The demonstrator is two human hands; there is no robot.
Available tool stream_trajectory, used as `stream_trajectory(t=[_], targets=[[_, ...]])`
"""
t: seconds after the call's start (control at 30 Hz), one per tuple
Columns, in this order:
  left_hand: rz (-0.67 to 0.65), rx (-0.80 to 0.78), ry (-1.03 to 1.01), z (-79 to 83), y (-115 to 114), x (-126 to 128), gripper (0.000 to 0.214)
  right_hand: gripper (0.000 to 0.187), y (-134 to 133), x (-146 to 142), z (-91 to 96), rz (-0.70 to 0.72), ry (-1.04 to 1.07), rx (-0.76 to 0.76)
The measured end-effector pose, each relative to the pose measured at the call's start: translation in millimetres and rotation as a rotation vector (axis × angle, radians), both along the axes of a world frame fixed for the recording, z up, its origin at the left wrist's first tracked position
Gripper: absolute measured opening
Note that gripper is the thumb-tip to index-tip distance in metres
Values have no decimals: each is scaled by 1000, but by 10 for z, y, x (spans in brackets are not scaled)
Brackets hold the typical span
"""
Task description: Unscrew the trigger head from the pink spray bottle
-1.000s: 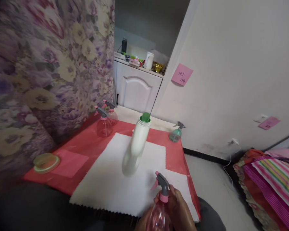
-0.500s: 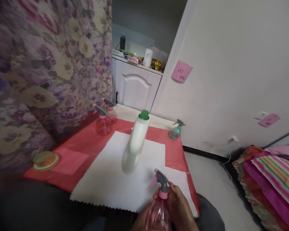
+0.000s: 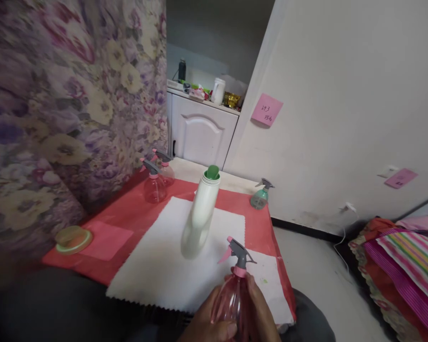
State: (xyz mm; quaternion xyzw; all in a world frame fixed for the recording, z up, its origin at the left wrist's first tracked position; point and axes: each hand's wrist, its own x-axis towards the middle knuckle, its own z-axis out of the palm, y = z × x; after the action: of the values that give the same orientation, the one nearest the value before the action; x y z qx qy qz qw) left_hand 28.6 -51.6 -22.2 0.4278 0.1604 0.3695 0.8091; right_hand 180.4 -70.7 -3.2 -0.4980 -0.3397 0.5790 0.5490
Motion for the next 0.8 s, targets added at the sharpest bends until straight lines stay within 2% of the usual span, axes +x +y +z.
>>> stream_trajectory(t=[0.07,0.2,0.3,0.43,0.5,0.63,0.8], targets=[[19,36,45,55,60,-59,64,49,2,-25,-17,-7,-21,33],[74,119,115,123,201,-158,76,71,84,-83,-31,54,-84,135],[97,209,150,142,334,-221,86,71,198,-117,-59,61,-182,210],[179,340,227,154,540,-281,86,71,372,-155,-127,-34,-296,282],[184,348,232,144,639,-297,86,67,453,-169,-176,-49,-344,275],[178,311,221,5,775,-322,80,55,580,-198,-291,-40,-460,210],[286,387,381,-242,802,-403,80,71,650,-266,-359,25,-445,295]])
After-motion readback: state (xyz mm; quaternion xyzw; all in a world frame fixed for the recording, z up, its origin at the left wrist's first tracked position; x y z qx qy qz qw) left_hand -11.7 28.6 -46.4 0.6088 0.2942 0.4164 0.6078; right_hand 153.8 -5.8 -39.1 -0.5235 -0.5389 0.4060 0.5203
